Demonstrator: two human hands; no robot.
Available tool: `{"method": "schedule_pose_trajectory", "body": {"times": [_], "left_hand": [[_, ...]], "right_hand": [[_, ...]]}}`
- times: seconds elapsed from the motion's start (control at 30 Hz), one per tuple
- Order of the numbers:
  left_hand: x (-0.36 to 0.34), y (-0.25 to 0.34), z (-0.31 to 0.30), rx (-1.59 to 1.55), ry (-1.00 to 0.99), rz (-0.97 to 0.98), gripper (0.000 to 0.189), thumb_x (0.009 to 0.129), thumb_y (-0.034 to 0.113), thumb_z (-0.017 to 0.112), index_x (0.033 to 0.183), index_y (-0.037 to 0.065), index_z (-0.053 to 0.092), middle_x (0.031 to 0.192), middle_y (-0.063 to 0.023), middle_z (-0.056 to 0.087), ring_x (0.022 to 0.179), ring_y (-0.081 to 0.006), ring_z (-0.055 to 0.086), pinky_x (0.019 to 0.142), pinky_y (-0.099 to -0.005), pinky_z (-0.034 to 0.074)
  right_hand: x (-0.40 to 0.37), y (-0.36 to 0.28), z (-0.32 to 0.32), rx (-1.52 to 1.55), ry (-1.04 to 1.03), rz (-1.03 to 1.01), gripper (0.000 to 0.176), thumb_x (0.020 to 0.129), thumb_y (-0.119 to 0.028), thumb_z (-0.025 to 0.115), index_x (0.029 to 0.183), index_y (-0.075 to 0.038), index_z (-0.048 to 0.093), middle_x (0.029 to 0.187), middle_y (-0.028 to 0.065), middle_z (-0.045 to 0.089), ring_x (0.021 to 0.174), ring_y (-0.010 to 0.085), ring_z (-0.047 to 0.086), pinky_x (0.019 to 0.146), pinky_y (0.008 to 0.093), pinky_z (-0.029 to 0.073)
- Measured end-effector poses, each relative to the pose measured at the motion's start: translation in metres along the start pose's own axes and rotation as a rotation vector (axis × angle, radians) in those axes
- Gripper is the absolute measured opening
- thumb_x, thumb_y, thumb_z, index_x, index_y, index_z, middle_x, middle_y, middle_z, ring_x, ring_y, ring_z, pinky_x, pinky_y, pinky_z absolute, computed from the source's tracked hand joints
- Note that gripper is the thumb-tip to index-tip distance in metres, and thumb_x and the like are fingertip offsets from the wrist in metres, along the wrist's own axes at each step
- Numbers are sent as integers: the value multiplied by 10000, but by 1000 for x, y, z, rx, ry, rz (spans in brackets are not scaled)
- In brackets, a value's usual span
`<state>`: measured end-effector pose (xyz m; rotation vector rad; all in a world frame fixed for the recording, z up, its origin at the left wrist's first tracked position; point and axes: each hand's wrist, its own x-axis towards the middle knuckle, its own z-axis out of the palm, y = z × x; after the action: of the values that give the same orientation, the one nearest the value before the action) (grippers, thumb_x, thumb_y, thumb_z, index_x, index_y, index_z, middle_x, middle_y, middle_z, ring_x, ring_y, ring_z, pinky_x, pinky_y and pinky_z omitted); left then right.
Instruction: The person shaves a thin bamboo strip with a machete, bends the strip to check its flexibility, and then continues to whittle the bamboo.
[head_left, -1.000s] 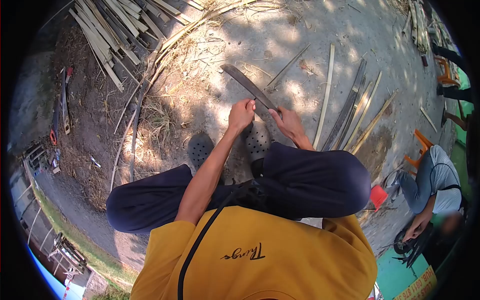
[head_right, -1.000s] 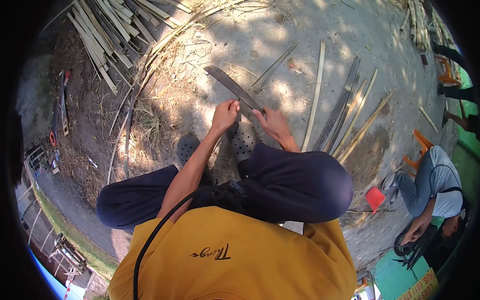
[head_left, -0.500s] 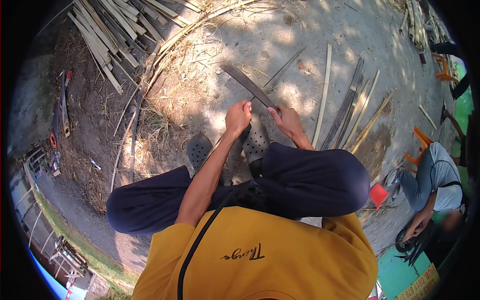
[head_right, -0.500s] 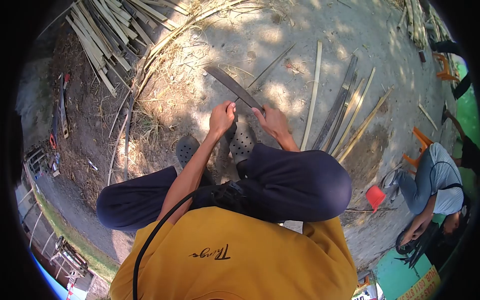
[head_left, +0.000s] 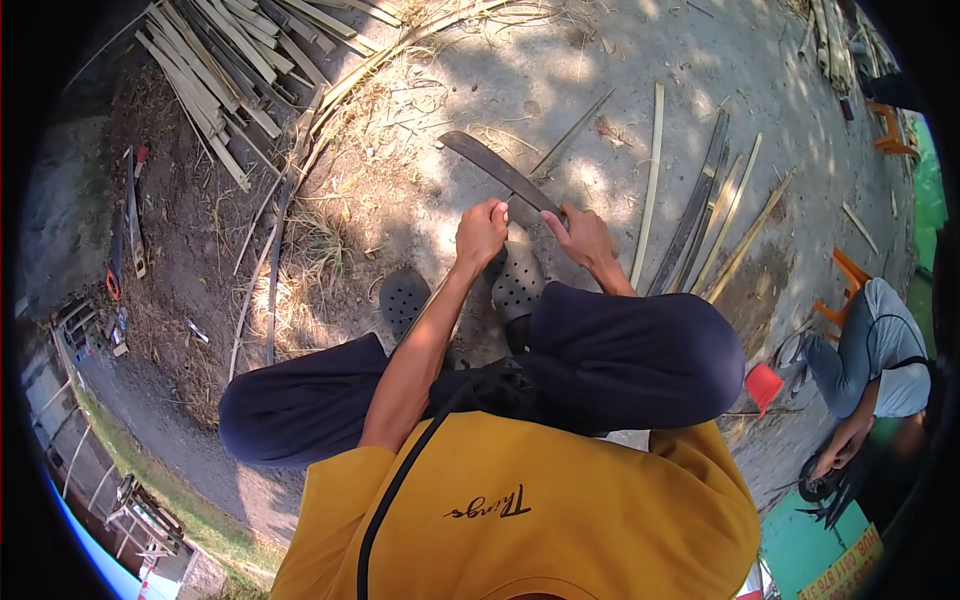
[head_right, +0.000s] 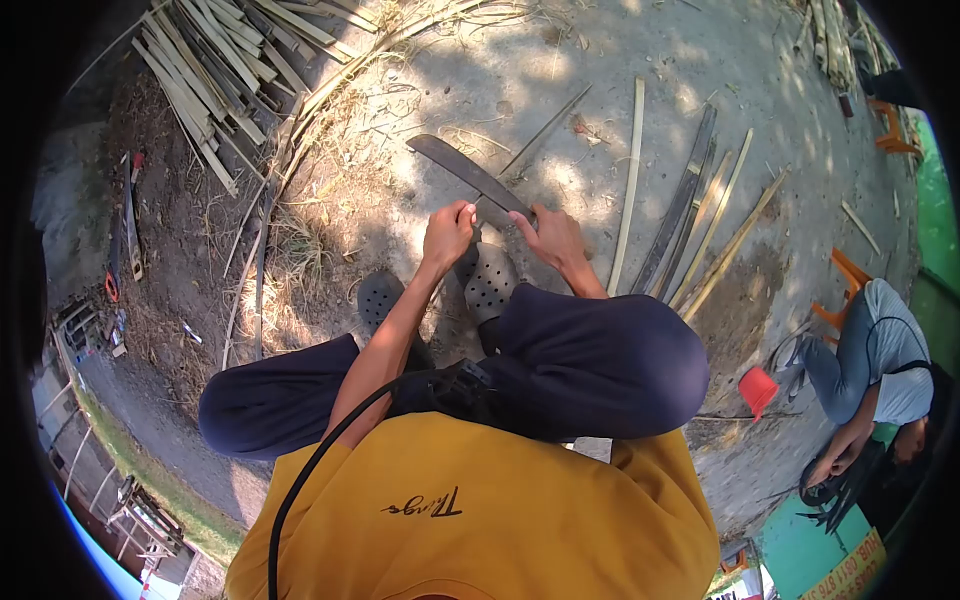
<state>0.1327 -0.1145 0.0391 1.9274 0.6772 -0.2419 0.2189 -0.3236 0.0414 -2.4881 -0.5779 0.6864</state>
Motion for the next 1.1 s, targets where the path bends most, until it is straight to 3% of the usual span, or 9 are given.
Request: {"method": "schedule_pose_trajectory", "body": {"times": [0.2, 0.4, 0.6, 0.7, 0.8, 0.87, 0.93, 1.1], "left_hand": [[5, 0, 4, 26, 1, -41, 318, 1021, 281, 534, 893, 45, 704, 864, -237, 717, 856, -466, 689, 779, -519, 519], [3, 4, -4, 46, 0, -29, 320, 1022, 288, 533, 887, 52, 700, 865, -233, 711, 856, -474, 680, 764, -528, 512], [-2, -9, -4, 56, 9, -11, 308, 1026, 281, 533, 900, 55, 699, 852, -223, 713, 843, -466, 684, 749, -524, 514], [-10, -9, -9, 32, -19, -67, 293, 1022, 262, 535, 900, 57, 706, 845, -218, 714, 845, -463, 687, 753, -519, 521], [1, 11, 2, -6, -2, 43, 285, 1014, 251, 538, 896, 58, 712, 847, -215, 717, 852, -463, 688, 761, -520, 526], [12, 4, 10, 25, 14, 74, 283, 1012, 247, 535, 902, 57, 714, 848, -213, 719, 855, -462, 689, 761, -520, 530], [18, 3, 11, 68, 59, 120, 271, 1007, 243, 540, 925, 56, 719, 849, -207, 726, 867, -458, 696, 765, -529, 537], [-1, 15, 12, 120, 140, 57, 259, 1008, 248, 572, 930, 53, 724, 829, -201, 729, 813, -443, 707, 727, -507, 544]], "right_hand": [[-11, -9, 0, 7, 1, -48, 713, 1015, -660, 514, 955, 24, 705, 679, 277, 661, 735, 515, 686, 704, 562, 531], [-6, -13, 2, 58, 9, 86, 703, 1012, -656, 521, 999, 21, 711, 698, 281, 669, 748, 511, 688, 716, 559, 535], [1, 2, -3, -40, 7, -18, 681, 1019, -628, 530, 989, 26, 717, 685, 270, 667, 729, 482, 696, 710, 541, 538], [20, 8, -16, 69, 121, 147, 677, 1022, -619, 532, 997, 31, 720, 681, 258, 669, 733, 473, 702, 719, 529, 541], [4, -2, -25, 117, 16, 156, 680, 1020, -616, 540, 999, 38, 727, 684, 244, 676, 738, 459, 711, 719, 513, 542], [-6, -16, -22, 65, -66, 40, 678, 1020, -612, 544, 993, 39, 730, 688, 249, 678, 741, 454, 714, 714, 513, 541], [-10, -13, -10, 80, -44, 14, 676, 1018, -615, 546, 1000, 35, 732, 696, 253, 681, 746, 459, 712, 718, 519, 539], [-3, -14, -13, 116, -93, 48, 676, 1015, -623, 546, 1007, 25, 737, 729, 266, 693, 774, 489, 703, 738, 543, 536]]}}
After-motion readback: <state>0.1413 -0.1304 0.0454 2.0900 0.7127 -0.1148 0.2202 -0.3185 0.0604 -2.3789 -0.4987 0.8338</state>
